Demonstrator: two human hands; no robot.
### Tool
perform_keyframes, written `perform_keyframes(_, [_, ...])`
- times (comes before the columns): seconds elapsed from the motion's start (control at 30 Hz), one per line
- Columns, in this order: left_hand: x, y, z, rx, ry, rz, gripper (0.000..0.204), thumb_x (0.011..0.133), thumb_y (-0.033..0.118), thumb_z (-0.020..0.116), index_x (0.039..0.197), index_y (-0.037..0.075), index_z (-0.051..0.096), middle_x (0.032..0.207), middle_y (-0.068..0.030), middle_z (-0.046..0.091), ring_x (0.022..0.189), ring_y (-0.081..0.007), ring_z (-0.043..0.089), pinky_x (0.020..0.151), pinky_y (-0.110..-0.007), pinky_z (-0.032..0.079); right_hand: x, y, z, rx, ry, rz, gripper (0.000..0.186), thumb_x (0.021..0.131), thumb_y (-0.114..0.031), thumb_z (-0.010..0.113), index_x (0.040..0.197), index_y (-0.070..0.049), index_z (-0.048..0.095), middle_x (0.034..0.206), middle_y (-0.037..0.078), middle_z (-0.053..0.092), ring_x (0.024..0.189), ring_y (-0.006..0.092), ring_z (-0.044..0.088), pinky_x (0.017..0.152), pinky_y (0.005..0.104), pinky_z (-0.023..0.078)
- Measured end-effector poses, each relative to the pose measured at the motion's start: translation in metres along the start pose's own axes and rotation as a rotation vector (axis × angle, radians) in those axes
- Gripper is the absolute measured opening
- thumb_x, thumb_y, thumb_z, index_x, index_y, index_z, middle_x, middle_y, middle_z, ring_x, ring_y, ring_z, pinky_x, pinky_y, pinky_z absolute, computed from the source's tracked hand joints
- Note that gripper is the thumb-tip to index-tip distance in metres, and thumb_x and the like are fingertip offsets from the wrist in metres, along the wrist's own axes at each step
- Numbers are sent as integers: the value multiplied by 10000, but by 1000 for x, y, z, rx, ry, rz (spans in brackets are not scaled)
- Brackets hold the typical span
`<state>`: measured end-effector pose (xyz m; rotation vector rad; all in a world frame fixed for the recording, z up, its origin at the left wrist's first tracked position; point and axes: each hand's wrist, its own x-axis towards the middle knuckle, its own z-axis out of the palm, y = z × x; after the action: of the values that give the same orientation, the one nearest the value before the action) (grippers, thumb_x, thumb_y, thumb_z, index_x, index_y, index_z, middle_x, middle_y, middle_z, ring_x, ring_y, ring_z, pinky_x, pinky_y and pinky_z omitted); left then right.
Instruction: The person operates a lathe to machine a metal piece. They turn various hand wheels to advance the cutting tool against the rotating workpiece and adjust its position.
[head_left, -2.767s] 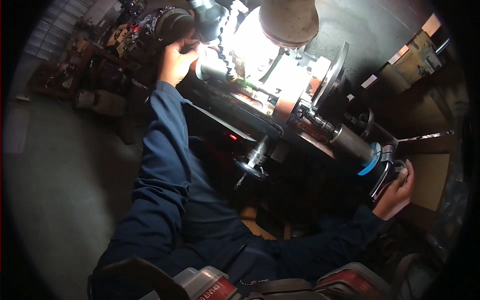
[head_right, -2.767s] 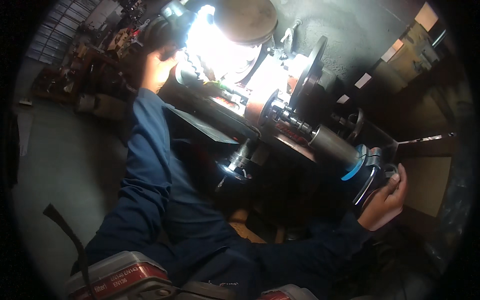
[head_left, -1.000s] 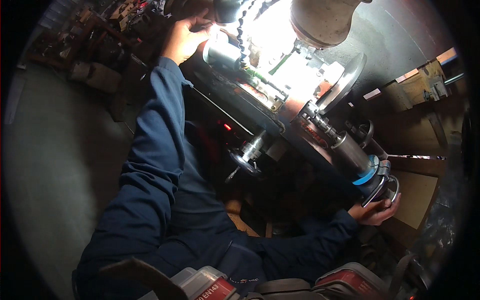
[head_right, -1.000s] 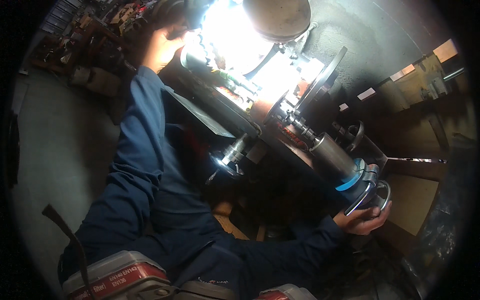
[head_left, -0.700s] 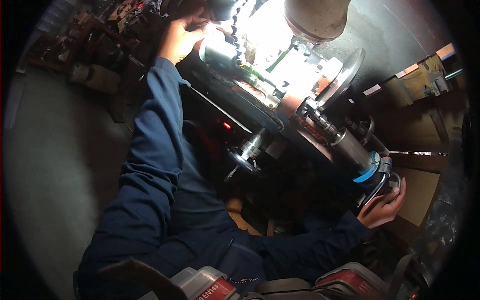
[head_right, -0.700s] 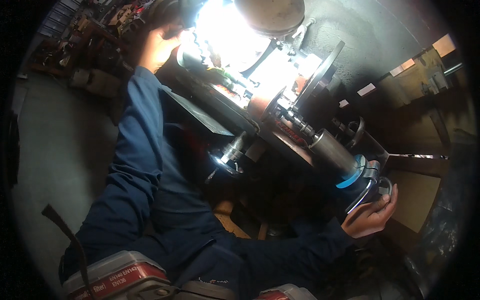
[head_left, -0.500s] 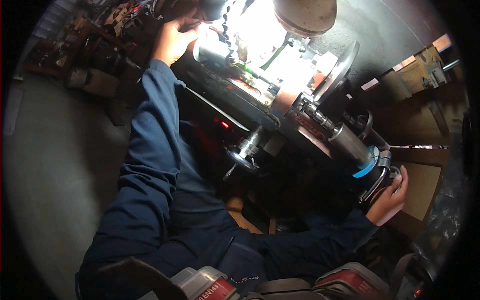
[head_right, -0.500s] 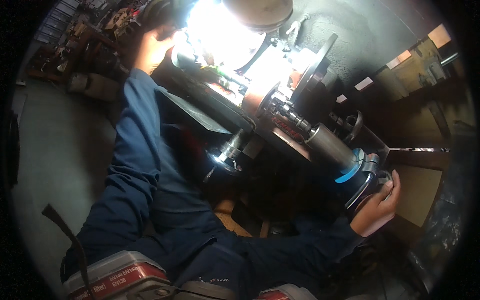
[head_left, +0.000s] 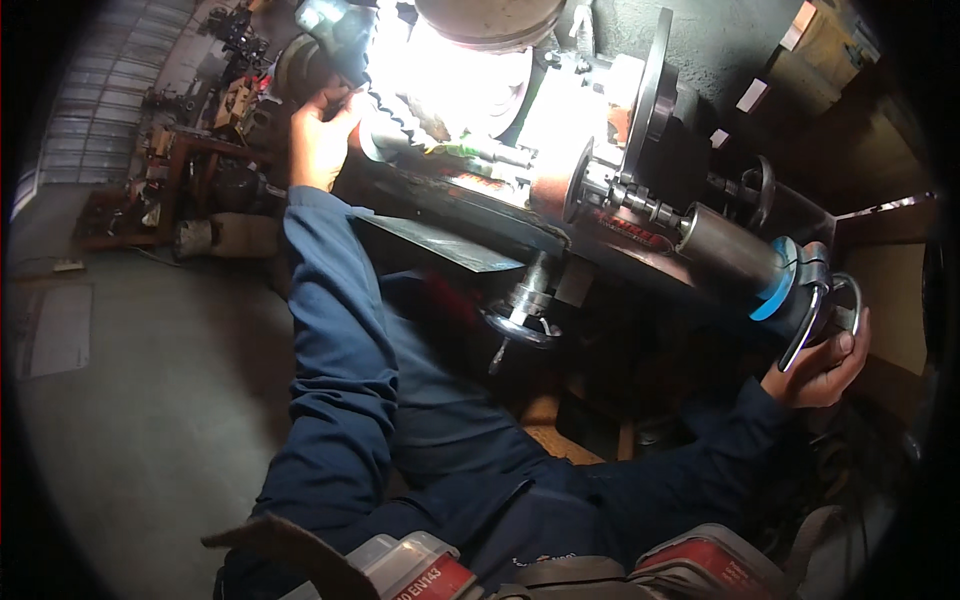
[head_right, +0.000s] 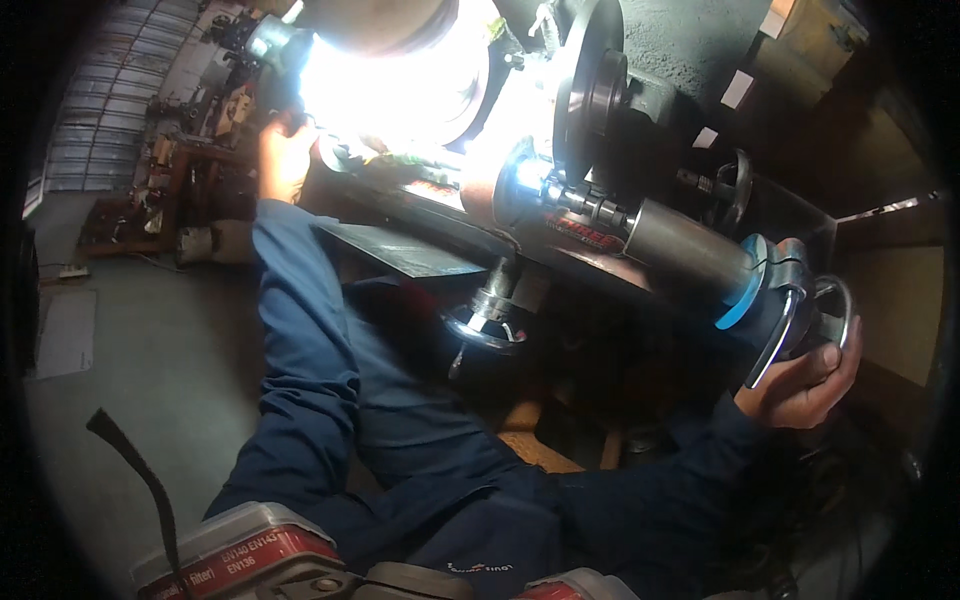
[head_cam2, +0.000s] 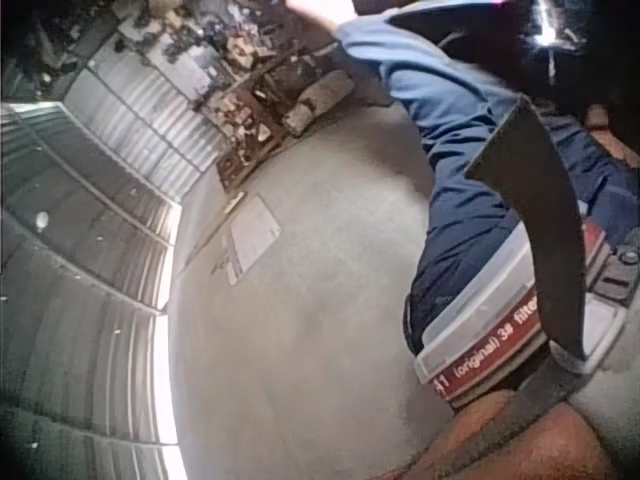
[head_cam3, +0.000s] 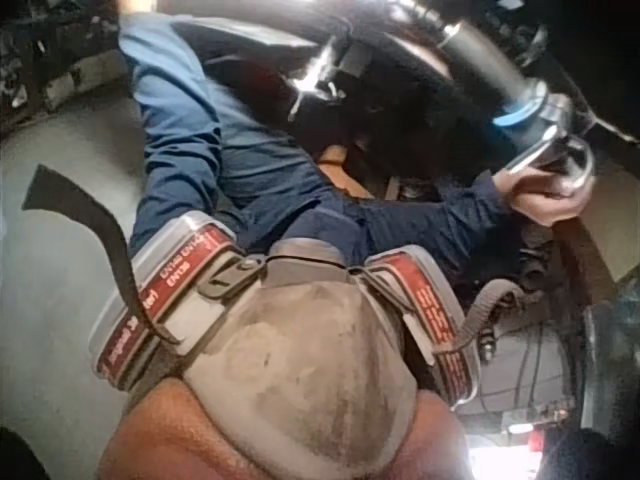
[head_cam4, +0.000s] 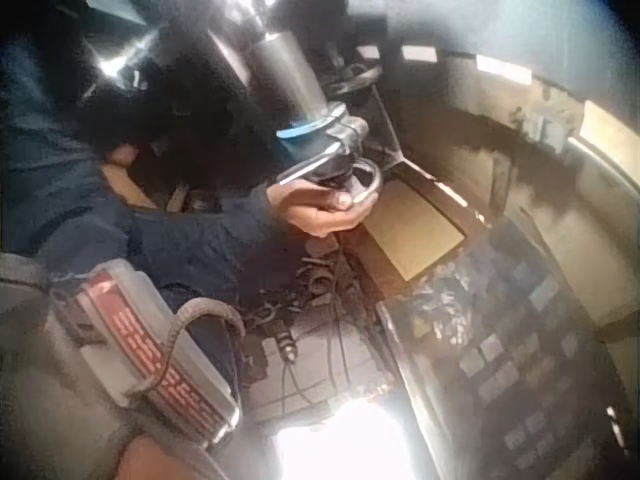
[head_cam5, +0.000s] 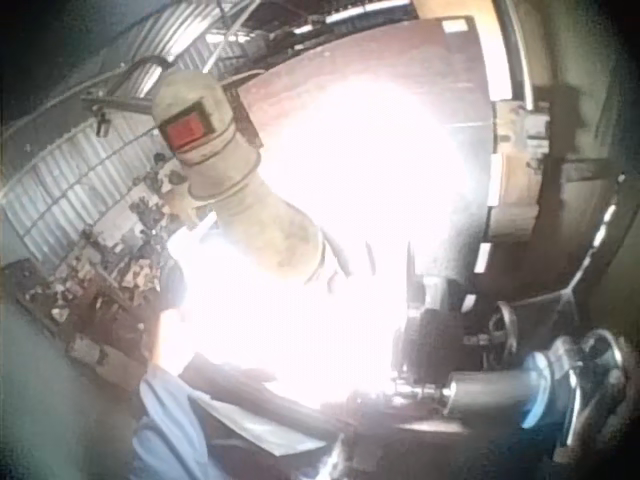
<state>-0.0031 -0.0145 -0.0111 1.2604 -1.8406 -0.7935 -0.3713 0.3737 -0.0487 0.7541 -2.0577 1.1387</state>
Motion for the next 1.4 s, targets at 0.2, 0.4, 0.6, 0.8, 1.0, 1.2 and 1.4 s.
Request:
perform_keyframes(0.2, [-3, 3, -6, 15, 6, 26, 202, 806, 93, 694, 949, -33, 626, 927, -60, 637, 855, -101, 547, 778, -243, 442, -30, 42, 9, -291, 255, -340, 331, 988, -231, 384, 1136, 49, 480, 1104, 172, 552, 947, 255, 586, 832, 337, 482])
perform_keyframes(0.4, [-5, 4, -4, -20, 0, 21, 199, 800, 77, 696, 950, -27, 619, 924, -59, 636, 839, -109, 557, 770, -248, 447, -36, 44, 24, -302, 439, -351, 394, 989, -296, 373, 1126, 61, 465, 1108, 188, 527, 961, 268, 568, 842, 357, 476])
perform_keyframes(0.6, [-4, 6, 6, -66, -16, 56, 231, 800, 105, 709, 966, -34, 629, 923, -73, 656, 846, -111, 566, 784, -253, 447, -29, 27, 5, 79, 213, -186, 437, 987, -259, 364, 1195, 112, 463, 1120, 239, 551, 995, 309, 577, 876, 366, 463])
perform_keyframes(0.8, [-3, -6, -11, -19, -23, 68, 136, 855, 48, 608, 973, -15, 634, 895, -35, 620, 820, -119, 561, 754, -261, 451, 55, -3, -26, 18, -382, 230, 378, 944, -287, 470, 1195, -24, 576, 1150, 137, 608, 1053, 230, 579, 901, 299, 440])
perform_keyframes(1.0, [-1, 3, -1, 66, 11, 132, 112, 854, 33, 601, 953, -8, 632, 883, -32, 615, 811, -119, 557, 739, -256, 451, 53, 7, -14, -207, -519, 171, 325, 966, -305, 436, 1157, -105, 607, 1112, 121, 632, 1053, 253, 599, 881, 339, 463])
perform_keyframes(1.2, [-7, 9, -1, 35, 12, 47, 99, 850, 8, 590, 942, -9, 623, 879, -43, 607, 801, -122, 554, 728, -261, 455, 38, 9, -15, -145, -420, 32, 267, 970, -205, 446, 1122, -83, 628, 1083, 96, 648, 1003, 224, 625, 839, 311, 487])
perform_keyframes(1.4, [-4, 4, -3, 3, 13, 42, 185, 800, 84, 698, 940, -26, 649, 935, -82, 662, 853, -125, 573, 802, -265, 444, 20, -7, -12, 35, -200, 50, 279, 988, -159, 410, 1104, -19, 621, 1040, 114, 659, 953, 199, 640, 792, 285, 508])
